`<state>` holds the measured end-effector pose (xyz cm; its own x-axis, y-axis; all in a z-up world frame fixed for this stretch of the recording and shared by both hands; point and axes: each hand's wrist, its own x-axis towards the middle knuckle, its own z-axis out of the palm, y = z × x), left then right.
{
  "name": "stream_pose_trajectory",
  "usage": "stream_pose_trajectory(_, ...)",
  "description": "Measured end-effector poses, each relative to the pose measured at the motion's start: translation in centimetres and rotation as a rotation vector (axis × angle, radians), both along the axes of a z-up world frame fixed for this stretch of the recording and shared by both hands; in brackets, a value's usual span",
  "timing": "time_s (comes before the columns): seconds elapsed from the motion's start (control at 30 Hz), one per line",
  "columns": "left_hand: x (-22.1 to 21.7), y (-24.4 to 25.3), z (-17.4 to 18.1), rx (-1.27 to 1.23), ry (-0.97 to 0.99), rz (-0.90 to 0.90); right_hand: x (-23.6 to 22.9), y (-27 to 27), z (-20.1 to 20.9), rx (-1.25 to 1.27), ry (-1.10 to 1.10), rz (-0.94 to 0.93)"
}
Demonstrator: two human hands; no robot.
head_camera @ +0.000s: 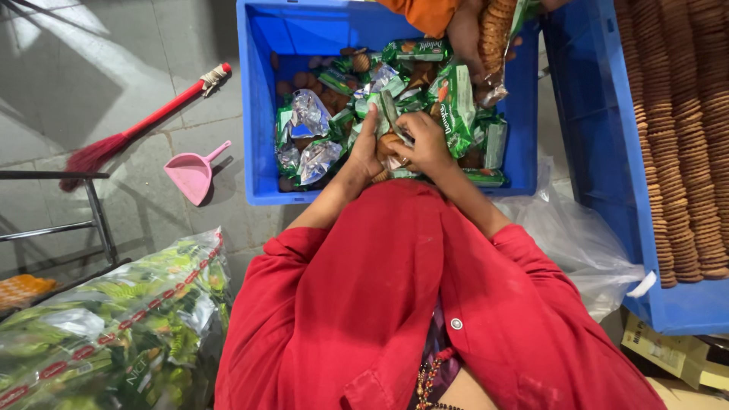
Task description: The person repeatedly picks up green-wrapped cookie packs from a blue bin, opens them, and removes stacks of round cookies. The cookies are placed into a second blue bin, forming a growing stack. The person works continuously, handling one pack at a time.
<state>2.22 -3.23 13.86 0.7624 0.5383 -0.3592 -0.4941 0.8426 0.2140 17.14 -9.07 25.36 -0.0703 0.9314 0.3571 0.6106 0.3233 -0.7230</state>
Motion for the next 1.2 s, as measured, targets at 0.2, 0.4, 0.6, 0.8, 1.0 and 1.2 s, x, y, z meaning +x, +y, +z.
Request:
stream_pose_trajectory(0.2,1.1,-0.8,2.2,0.021,0.464,0.141,0.2,-0.5,-0.4,-0.180,0.012,-0.014)
stream_pose_trajectory(0.4,1.4,-1.0,1.8,0.128,0.397,0.188,0.7,-0.4,-3.5,-0.087,0.148,-0.188)
stream_pose_trajectory(0.6,1.8,-1.3,2.4,0.152,0.285,0.142,1.3,-0.3,-5.7,-0.190,0.456,-0.423)
stream_pose_trajectory(0.8,1.0,-2.1,4.5,0.187,0.388,0.025,2.6,0.1,-2.5,0.003,0.126,-0.073)
stream_pose_trajectory(1.0,1.2,-1.3,3.8,0.218,0.354,-0.039,2.6,0.8,-0.7,-0.203,-0.116,0.088)
stream_pose_trajectory(1.2,1.6,-1.3,2.8,0.261,0.360,0.105,2.5,0.4,-5.9,-0.133,0.181,-0.105)
